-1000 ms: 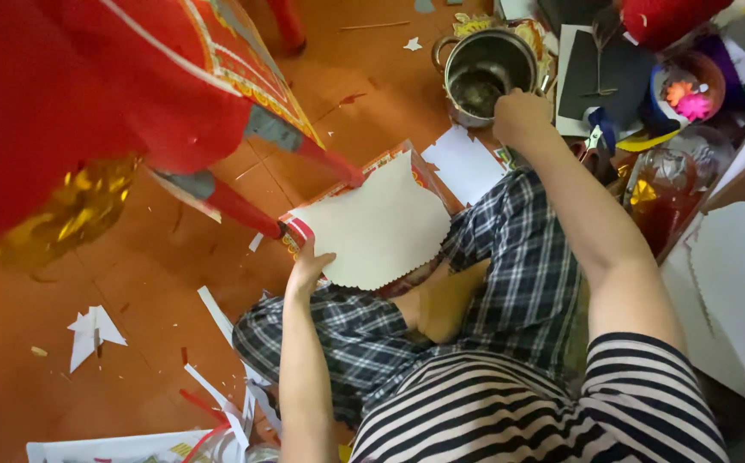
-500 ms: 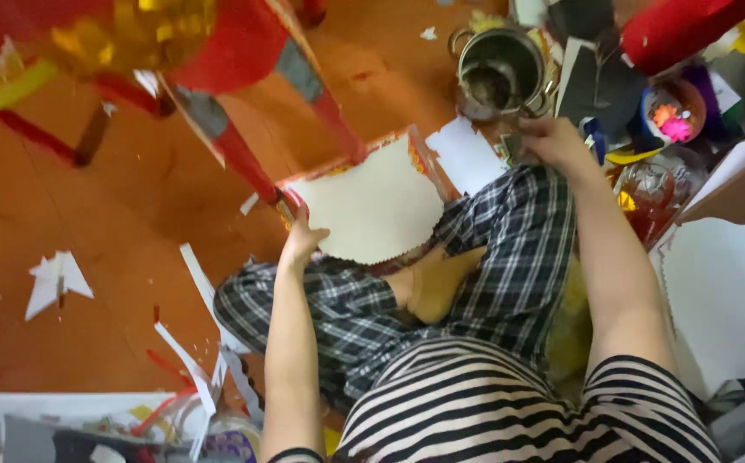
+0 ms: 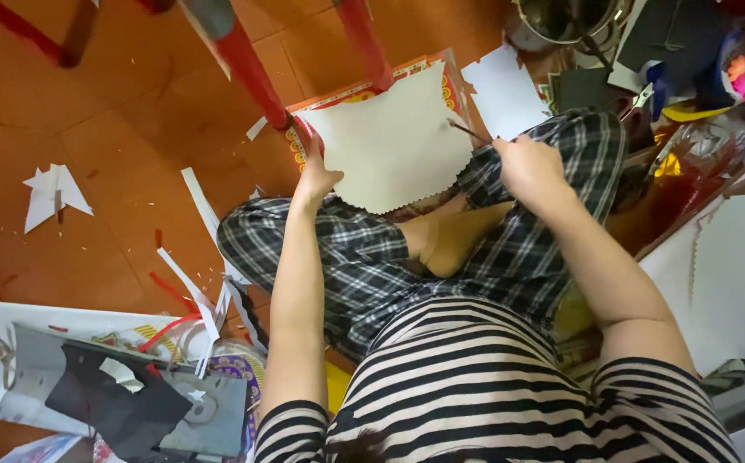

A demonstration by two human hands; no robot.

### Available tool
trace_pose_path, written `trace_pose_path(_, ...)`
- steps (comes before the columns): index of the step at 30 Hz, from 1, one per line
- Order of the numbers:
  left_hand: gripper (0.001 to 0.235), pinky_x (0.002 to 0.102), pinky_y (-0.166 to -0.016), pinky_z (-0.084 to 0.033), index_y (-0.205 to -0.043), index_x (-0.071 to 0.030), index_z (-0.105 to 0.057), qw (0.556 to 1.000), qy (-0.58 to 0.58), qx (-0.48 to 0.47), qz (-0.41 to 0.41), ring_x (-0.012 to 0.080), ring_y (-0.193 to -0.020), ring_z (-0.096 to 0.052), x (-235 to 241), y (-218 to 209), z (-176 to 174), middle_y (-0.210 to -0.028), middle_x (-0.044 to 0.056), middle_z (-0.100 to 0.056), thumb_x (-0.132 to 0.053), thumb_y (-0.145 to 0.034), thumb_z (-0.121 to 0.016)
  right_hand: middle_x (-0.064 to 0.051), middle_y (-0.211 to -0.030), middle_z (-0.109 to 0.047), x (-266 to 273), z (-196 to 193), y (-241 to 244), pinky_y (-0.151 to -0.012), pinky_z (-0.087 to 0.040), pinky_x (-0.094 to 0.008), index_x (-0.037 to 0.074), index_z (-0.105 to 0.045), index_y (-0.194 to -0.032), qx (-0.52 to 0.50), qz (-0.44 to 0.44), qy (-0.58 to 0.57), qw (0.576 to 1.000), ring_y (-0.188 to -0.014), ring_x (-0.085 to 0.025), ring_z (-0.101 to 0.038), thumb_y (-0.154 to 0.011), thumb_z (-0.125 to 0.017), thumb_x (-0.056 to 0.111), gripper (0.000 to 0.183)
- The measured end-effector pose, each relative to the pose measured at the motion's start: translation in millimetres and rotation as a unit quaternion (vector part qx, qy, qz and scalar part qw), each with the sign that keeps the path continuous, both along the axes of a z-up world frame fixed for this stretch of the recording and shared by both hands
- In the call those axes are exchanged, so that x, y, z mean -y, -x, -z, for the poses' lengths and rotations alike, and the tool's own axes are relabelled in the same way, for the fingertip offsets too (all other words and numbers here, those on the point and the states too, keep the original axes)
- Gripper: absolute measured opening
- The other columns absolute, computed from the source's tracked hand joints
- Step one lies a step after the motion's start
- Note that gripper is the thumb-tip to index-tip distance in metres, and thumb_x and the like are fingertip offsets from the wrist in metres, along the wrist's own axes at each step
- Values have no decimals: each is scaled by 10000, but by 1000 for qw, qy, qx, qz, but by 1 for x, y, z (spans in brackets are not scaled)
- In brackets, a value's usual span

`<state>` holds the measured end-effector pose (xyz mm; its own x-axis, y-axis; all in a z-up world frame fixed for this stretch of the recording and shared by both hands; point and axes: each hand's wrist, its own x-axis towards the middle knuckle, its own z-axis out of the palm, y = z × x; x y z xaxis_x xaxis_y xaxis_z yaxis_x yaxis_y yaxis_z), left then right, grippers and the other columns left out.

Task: Decorating red paper horse figures with colorful paper panels and glue

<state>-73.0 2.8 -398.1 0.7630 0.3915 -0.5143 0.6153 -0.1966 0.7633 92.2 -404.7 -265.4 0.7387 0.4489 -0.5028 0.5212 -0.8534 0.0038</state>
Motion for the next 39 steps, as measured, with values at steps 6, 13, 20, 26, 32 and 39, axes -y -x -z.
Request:
trace_pose_path(6,1151,535,-1278,-401,-1769,-233,-258,999,-33,-24,31,464,-1534,-470,-5,-1,23,-1683,307,-452,49,-756,-726,-189,-949,-754,-28,31,15,-719,-640,-628,150,-739,-1244,48,7,-37,998,-850,-476,-813,-1041,-566,102,271)
trace_pose_path(13,1049,530,-1316,-340,-1742,-155,-336,999,-10,-16,51,468,-1577,-400,-4,-5,-3,-1693,301,-444,98,-754,-582,-243,-890,-751,-62,51,8,-663,-628,-643,38,-673,-1217,75,18,-113,991,-810,-519,-796,-965,-683,2,255)
trace_pose_path(20,1070,542,-1325,-329,-1748,-169,-302,997,-11,-39,69,477,-1572,-413,-14,2,23,-1692,312,-438,71,-752,-609,-320,-1027,-773,-80,89,-20,-748,-659,-638,22,-494,-1603,60,70,-126,988,-937,-539,-793,-966,-715,-71,680)
trace_pose_path(26,1173,568,-1281,-376,-1777,-178,-184,996,-24,-76,42,534,-1537,-441,5,0,-56,-1696,374,-391,22,-740,-695,-236,-1016,-743,-80,82,12,-616,-672,-579,53,-615,-1539,104,-7,-161,981,-798,-492,-798,-944,-639,-41,603)
trace_pose_path(32,1207,551,-1221,-469,-1747,-275,-302,990,-36,-122,53,461,-1487,-545,-6,5,44,-1640,311,-512,-23,-670,-785,-138,-1009,-749,-95,78,48,-586,-665,-515,174,-646,-1565,103,-47,-183,977,-733,-389,-804,-950,-605,31,633)
trace_pose_path(39,857,567,-1002,-617,-1526,-133,-628,989,-13,-68,-129,471,-1329,-674,4,9,62,-1442,315,-644,-54,-693,-815,-149,-923,-725,-169,72,73,-581,-646,-554,198,-698,-1503,69,-90,-273,955,-699,-414,-773,-975,-559,-11,585)
